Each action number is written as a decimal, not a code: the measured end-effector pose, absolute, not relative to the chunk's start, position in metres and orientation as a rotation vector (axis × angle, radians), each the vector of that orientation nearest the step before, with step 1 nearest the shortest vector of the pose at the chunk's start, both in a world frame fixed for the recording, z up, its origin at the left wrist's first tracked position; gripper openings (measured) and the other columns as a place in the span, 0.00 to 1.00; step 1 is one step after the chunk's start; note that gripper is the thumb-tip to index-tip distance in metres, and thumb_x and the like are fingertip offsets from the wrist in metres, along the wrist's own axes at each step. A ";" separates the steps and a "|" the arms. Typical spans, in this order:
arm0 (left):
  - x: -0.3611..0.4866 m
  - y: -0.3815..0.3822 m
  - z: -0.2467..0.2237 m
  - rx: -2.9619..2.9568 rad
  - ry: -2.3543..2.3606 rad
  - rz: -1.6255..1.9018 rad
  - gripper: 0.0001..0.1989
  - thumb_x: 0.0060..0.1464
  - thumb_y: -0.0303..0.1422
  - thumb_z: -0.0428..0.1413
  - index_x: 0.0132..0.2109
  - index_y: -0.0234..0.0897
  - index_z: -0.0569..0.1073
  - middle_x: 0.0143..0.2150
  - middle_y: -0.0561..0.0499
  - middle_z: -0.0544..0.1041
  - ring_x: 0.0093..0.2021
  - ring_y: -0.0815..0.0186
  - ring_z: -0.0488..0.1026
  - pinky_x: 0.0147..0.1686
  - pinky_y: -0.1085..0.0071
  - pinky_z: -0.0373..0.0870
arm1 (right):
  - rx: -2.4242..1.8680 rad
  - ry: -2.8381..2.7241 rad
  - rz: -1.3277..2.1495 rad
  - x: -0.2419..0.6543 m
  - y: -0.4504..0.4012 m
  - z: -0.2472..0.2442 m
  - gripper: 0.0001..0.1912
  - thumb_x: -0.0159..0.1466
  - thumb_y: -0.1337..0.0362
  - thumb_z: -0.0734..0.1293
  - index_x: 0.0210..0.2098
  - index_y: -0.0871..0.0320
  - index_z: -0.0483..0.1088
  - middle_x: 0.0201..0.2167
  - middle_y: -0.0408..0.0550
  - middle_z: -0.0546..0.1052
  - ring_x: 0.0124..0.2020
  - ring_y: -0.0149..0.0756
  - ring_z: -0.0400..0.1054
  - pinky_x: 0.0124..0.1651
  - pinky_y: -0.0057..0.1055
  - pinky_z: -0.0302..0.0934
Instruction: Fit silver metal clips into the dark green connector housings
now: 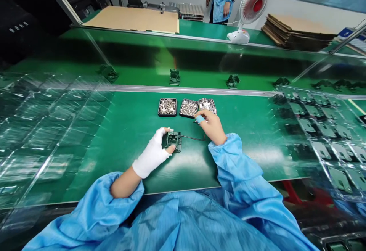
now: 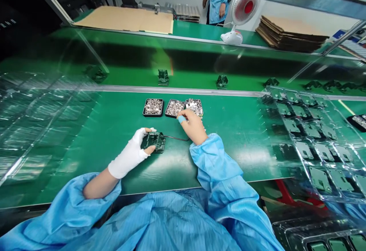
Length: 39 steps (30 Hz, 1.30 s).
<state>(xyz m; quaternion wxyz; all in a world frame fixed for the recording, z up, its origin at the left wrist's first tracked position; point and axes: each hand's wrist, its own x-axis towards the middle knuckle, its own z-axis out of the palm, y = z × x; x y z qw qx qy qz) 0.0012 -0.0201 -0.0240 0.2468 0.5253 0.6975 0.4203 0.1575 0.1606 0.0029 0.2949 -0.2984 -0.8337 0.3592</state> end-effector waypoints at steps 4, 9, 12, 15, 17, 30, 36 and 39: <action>-0.025 -0.009 -0.008 1.385 1.797 1.278 0.27 0.53 0.43 0.53 0.56 0.36 0.58 0.58 0.40 0.66 0.60 0.56 0.63 0.61 0.53 0.56 | -0.802 -2.786 0.473 0.132 0.187 0.017 0.12 0.64 0.71 0.58 0.42 0.60 0.71 0.44 0.52 0.75 0.48 0.39 0.66 0.54 0.37 0.55; -0.042 0.016 0.010 1.284 1.830 1.396 0.20 0.54 0.44 0.51 0.49 0.36 0.65 0.48 0.43 0.75 0.50 0.58 0.72 0.55 0.56 0.65 | -0.863 -3.104 0.031 0.095 0.193 0.029 0.16 0.62 0.77 0.56 0.42 0.64 0.73 0.44 0.59 0.75 0.49 0.44 0.67 0.60 0.47 0.45; -0.039 0.025 0.002 1.312 1.894 1.308 0.15 0.54 0.42 0.50 0.42 0.37 0.69 0.41 0.45 0.77 0.43 0.59 0.75 0.49 0.60 0.71 | -0.878 -3.107 -0.031 0.088 0.195 0.028 0.15 0.62 0.75 0.58 0.41 0.63 0.73 0.41 0.58 0.77 0.45 0.42 0.70 0.57 0.44 0.50; -0.035 0.027 -0.011 1.426 1.947 1.246 0.12 0.52 0.39 0.50 0.40 0.38 0.71 0.40 0.46 0.78 0.41 0.59 0.75 0.47 0.61 0.72 | -0.887 -3.091 -0.066 0.089 0.199 0.022 0.14 0.62 0.74 0.58 0.42 0.61 0.73 0.40 0.54 0.77 0.44 0.41 0.71 0.56 0.42 0.51; -0.033 0.027 -0.017 1.456 1.966 1.251 0.13 0.52 0.39 0.50 0.40 0.38 0.71 0.40 0.46 0.78 0.42 0.59 0.75 0.47 0.60 0.72 | -0.901 -3.081 -0.071 0.093 0.201 0.019 0.14 0.62 0.75 0.58 0.42 0.60 0.73 0.41 0.54 0.77 0.44 0.41 0.71 0.55 0.41 0.51; -0.028 0.026 -0.017 1.438 1.932 1.312 0.12 0.54 0.40 0.50 0.40 0.38 0.72 0.40 0.45 0.78 0.42 0.59 0.75 0.48 0.59 0.71 | -0.923 -3.008 -0.003 0.098 0.204 0.010 0.16 0.60 0.77 0.57 0.41 0.63 0.71 0.39 0.57 0.76 0.44 0.42 0.69 0.56 0.39 0.49; -0.028 0.024 -0.016 1.417 1.916 1.342 0.13 0.54 0.42 0.51 0.40 0.39 0.72 0.40 0.46 0.78 0.41 0.59 0.76 0.48 0.60 0.72 | -0.917 -2.977 -0.007 0.098 0.205 0.007 0.16 0.59 0.77 0.57 0.42 0.62 0.70 0.38 0.56 0.76 0.43 0.41 0.69 0.59 0.40 0.48; -0.027 0.023 -0.014 1.423 1.921 1.340 0.12 0.54 0.41 0.51 0.39 0.39 0.72 0.39 0.47 0.78 0.41 0.59 0.76 0.46 0.62 0.73 | -0.895 -2.975 0.000 0.099 0.206 0.005 0.15 0.59 0.78 0.57 0.41 0.62 0.70 0.38 0.56 0.76 0.43 0.41 0.69 0.57 0.39 0.50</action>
